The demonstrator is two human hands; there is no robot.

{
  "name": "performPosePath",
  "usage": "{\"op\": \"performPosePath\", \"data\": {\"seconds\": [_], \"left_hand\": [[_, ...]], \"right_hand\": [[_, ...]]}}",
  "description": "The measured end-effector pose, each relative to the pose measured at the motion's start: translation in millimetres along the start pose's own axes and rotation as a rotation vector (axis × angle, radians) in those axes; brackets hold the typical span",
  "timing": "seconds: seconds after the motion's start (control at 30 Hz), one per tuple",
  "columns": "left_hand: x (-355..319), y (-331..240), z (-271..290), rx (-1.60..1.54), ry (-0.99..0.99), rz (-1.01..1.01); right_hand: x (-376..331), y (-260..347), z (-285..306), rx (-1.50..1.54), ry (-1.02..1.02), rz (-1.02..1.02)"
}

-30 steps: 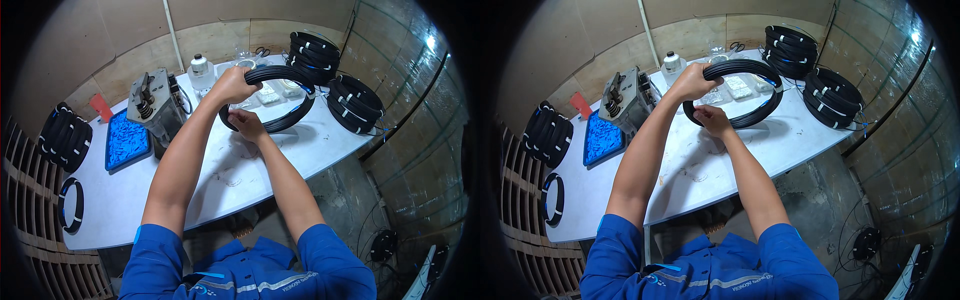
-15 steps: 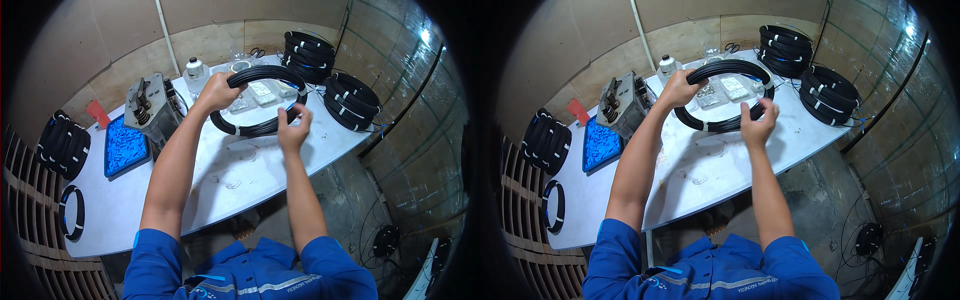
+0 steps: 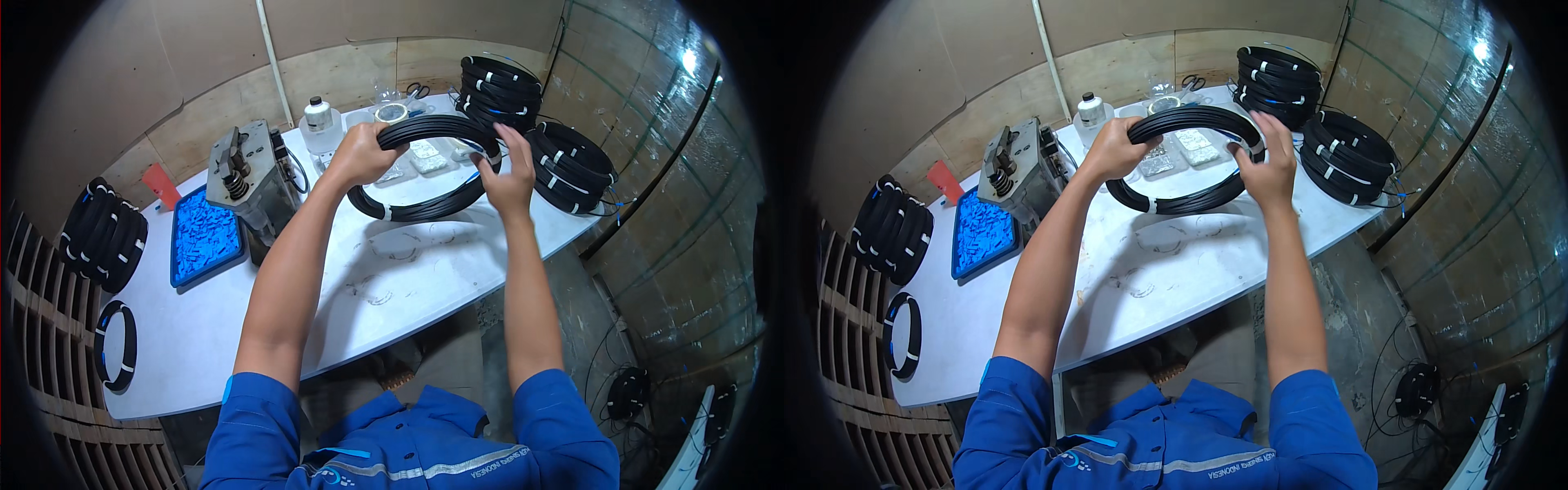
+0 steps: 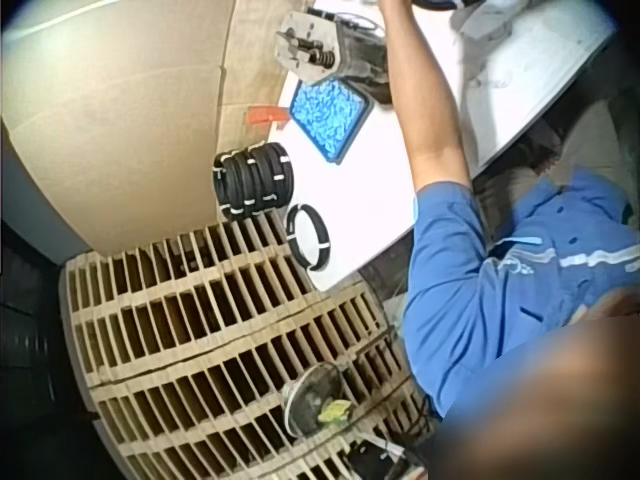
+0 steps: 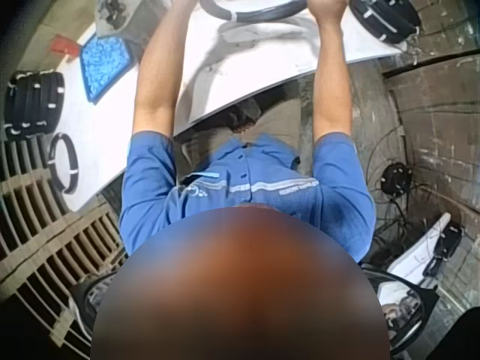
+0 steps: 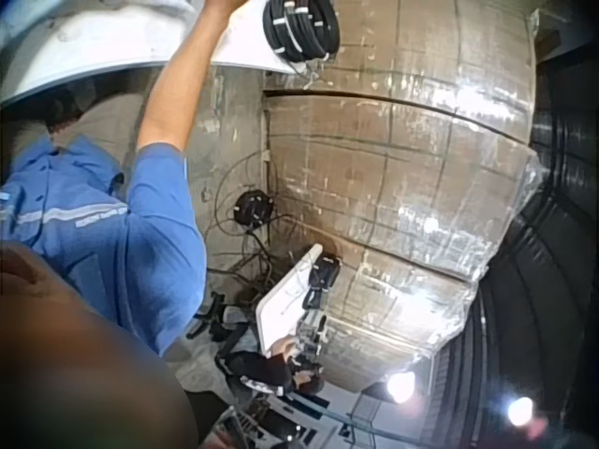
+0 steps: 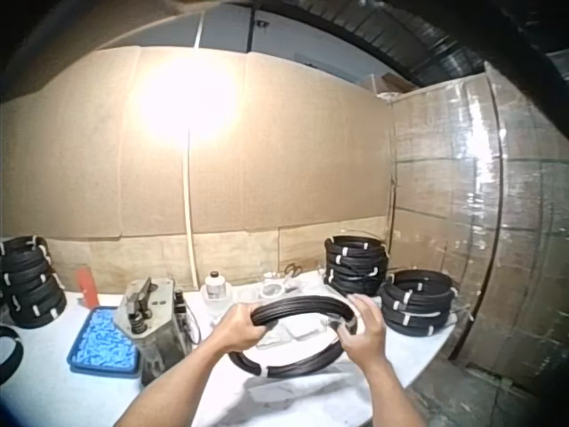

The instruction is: The person assembles connectors onto fiber optic cables by hand, then crimps them using a specialized press machine.

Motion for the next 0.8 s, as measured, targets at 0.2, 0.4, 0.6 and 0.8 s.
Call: {"op": "performPosePath", "data": {"seconds": [0.2,0.4,0.6,0.8], "left_hand": [[-24,54,3,-0.418,-0.116,0.105],[-58,90,-31,-1.261,-0.18,0.143],[-62,70,-16,-1.111,-0.288,0.075],[-48,28,22,-0.706,-0.257,-0.023]], "right_hand": [[-98,-71,-14,0.199,-0.132,-0.692],[-81,-70,-48,0.892,0.205,-0.891],[-51,-48,-32,0.966,0.202,-0.854],[-64,-53,-30,0.986,0.206,-0.883]]}}
Point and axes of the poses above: each hand's wrist, its own x-axis towards the middle knuckle, its own z-axis out of the back of the hand, y = z × x, the point moved 8 cm from there along x, towards the middle knuckle, and after that the axes turned 6 degrees about -x, right-handed, at the moved point
